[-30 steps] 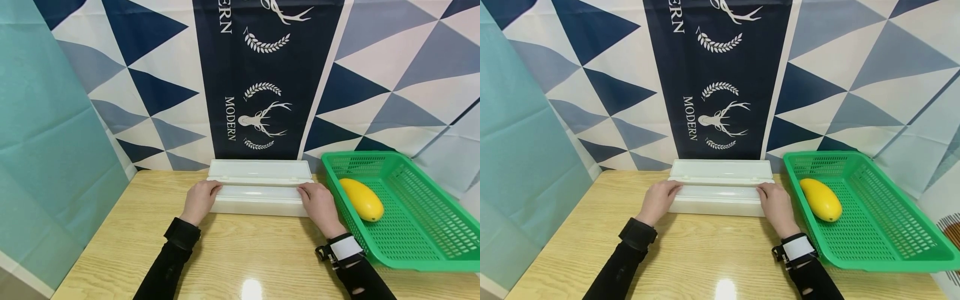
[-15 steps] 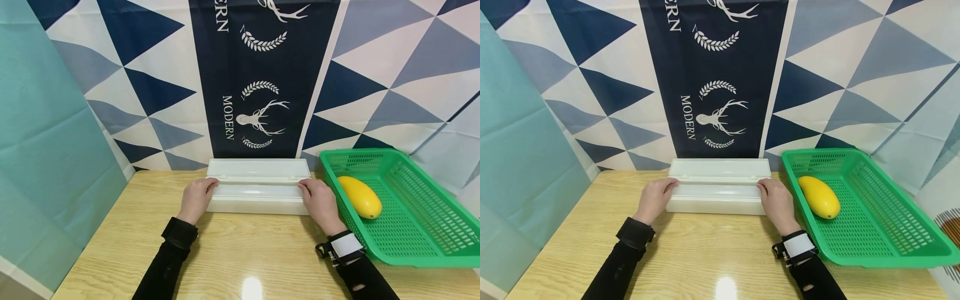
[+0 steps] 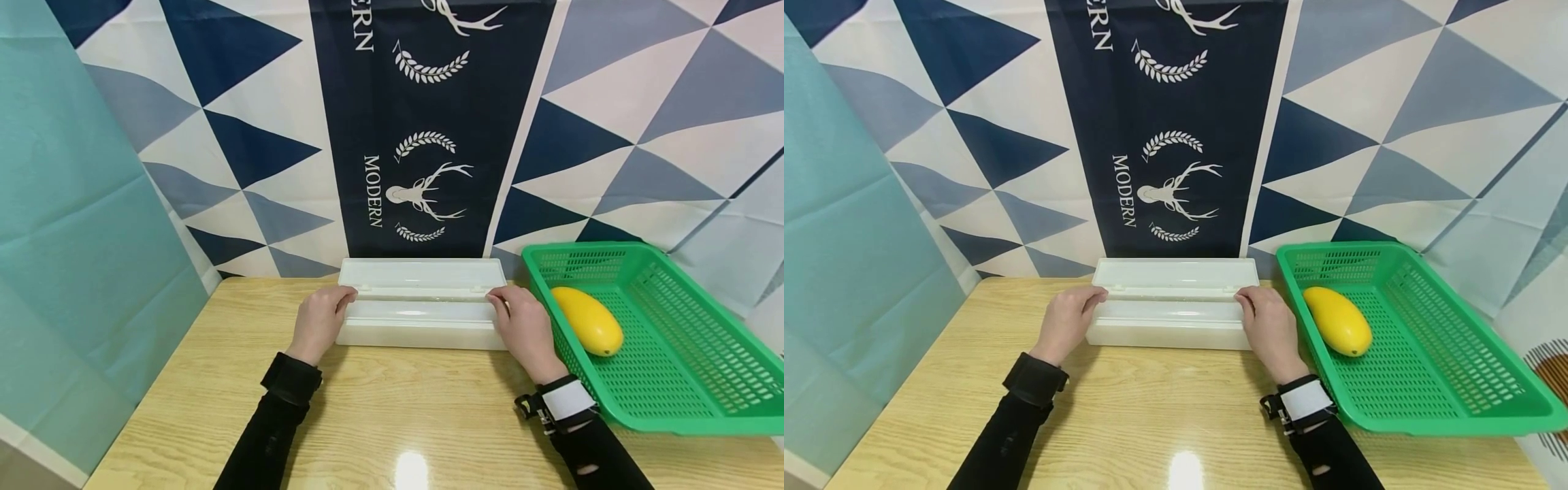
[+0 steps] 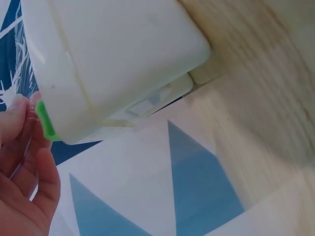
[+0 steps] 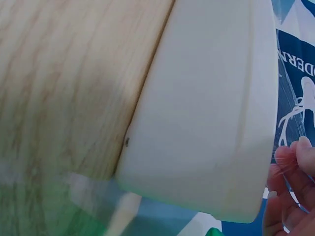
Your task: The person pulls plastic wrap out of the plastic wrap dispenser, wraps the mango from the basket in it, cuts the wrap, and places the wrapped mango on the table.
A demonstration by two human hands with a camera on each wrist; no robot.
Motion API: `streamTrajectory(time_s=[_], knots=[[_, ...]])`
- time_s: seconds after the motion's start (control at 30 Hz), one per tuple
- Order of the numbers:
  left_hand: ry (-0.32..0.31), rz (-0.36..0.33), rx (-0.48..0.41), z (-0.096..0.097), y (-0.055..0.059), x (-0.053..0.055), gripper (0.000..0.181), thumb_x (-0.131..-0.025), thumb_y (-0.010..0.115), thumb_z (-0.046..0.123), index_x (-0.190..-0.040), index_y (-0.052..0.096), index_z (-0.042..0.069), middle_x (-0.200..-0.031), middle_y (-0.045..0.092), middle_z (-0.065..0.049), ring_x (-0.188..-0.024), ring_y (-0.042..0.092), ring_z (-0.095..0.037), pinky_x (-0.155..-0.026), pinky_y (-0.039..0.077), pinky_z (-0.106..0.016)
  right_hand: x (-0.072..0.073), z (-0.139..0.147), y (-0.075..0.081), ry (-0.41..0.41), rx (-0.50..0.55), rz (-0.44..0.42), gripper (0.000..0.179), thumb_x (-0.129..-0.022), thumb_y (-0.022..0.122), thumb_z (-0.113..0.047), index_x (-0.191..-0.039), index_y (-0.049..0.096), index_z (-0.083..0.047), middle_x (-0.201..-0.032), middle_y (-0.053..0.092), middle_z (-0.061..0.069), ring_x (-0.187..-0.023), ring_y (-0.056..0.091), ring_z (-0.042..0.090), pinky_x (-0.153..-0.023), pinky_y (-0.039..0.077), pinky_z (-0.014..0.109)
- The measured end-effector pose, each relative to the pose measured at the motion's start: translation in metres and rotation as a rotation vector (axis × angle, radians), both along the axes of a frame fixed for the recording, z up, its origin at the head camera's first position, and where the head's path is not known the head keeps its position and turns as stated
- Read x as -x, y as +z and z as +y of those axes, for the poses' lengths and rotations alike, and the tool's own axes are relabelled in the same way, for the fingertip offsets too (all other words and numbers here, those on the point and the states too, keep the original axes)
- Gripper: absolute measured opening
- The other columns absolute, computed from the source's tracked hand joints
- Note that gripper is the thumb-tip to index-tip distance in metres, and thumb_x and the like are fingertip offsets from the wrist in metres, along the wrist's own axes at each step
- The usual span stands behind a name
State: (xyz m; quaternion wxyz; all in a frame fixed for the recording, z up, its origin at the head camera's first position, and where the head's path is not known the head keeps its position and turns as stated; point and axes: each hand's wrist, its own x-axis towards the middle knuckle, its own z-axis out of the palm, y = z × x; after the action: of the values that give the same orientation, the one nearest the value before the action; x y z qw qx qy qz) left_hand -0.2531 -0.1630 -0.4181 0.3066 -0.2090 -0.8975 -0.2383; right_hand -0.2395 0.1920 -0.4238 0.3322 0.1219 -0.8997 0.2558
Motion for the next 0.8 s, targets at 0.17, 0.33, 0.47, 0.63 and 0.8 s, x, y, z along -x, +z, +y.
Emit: streamTrajectory(time_s=[0.17,0.33,0.47,0.63,0.8], knots=[[-0.008,0.032,-0.005,0.0,0.004,-0.001,0.01,-0.093,0.071,0.01,-0.1,0.077,0.007,-0.094,0.074,-0.009,-0.086,0.071,-0.025,-0.073,0.058,-0.039,-0.002,-0.001,0.003,0.008,0.015,0.022,0.011,-0.096,0.066,-0.008,-0.099,0.07,0.001,-0.091,0.069,0.017,-0.086,0.062,0.034,-0.074,0.051,0.05],[0.001,0.059,-0.002,0.0,0.009,-0.002,0.01,-0.093,0.071,0.009,-0.101,0.076,0.006,-0.094,0.074,-0.009,-0.086,0.071,-0.025,-0.072,0.058,-0.038,-0.004,-0.002,0.008,0.009,0.02,0.047,0.01,-0.097,0.065,-0.008,-0.099,0.069,0.001,-0.09,0.067,0.016,-0.081,0.058,0.031,-0.068,0.048,0.045],[0.008,0.076,-0.003,0.0,0.013,-0.002,0.01,-0.093,0.071,0.008,-0.101,0.076,0.006,-0.095,0.074,-0.009,-0.087,0.071,-0.025,-0.073,0.058,-0.038,-0.005,-0.003,0.012,0.013,0.025,0.077,0.009,-0.097,0.065,-0.007,-0.098,0.068,0.001,-0.089,0.066,0.015,-0.078,0.056,0.03,-0.066,0.046,0.043],[0.006,0.098,-0.01,-0.002,0.017,-0.004,0.009,-0.092,0.071,0.006,-0.1,0.076,0.005,-0.097,0.074,-0.009,-0.09,0.071,-0.024,-0.076,0.058,-0.038,-0.007,-0.004,0.017,0.023,0.034,0.115,0.008,-0.096,0.065,-0.006,-0.097,0.067,0.002,-0.087,0.064,0.015,-0.077,0.055,0.029,-0.066,0.045,0.042],[0.0,0.12,-0.014,-0.002,0.022,-0.007,0.009,-0.092,0.071,0.006,-0.1,0.075,0.005,-0.098,0.074,-0.009,-0.092,0.07,-0.024,-0.078,0.058,-0.038,-0.009,-0.007,0.02,0.022,0.041,0.133,0.009,-0.097,0.065,-0.006,-0.097,0.066,0.002,-0.086,0.063,0.015,-0.077,0.055,0.029,-0.066,0.045,0.042]])
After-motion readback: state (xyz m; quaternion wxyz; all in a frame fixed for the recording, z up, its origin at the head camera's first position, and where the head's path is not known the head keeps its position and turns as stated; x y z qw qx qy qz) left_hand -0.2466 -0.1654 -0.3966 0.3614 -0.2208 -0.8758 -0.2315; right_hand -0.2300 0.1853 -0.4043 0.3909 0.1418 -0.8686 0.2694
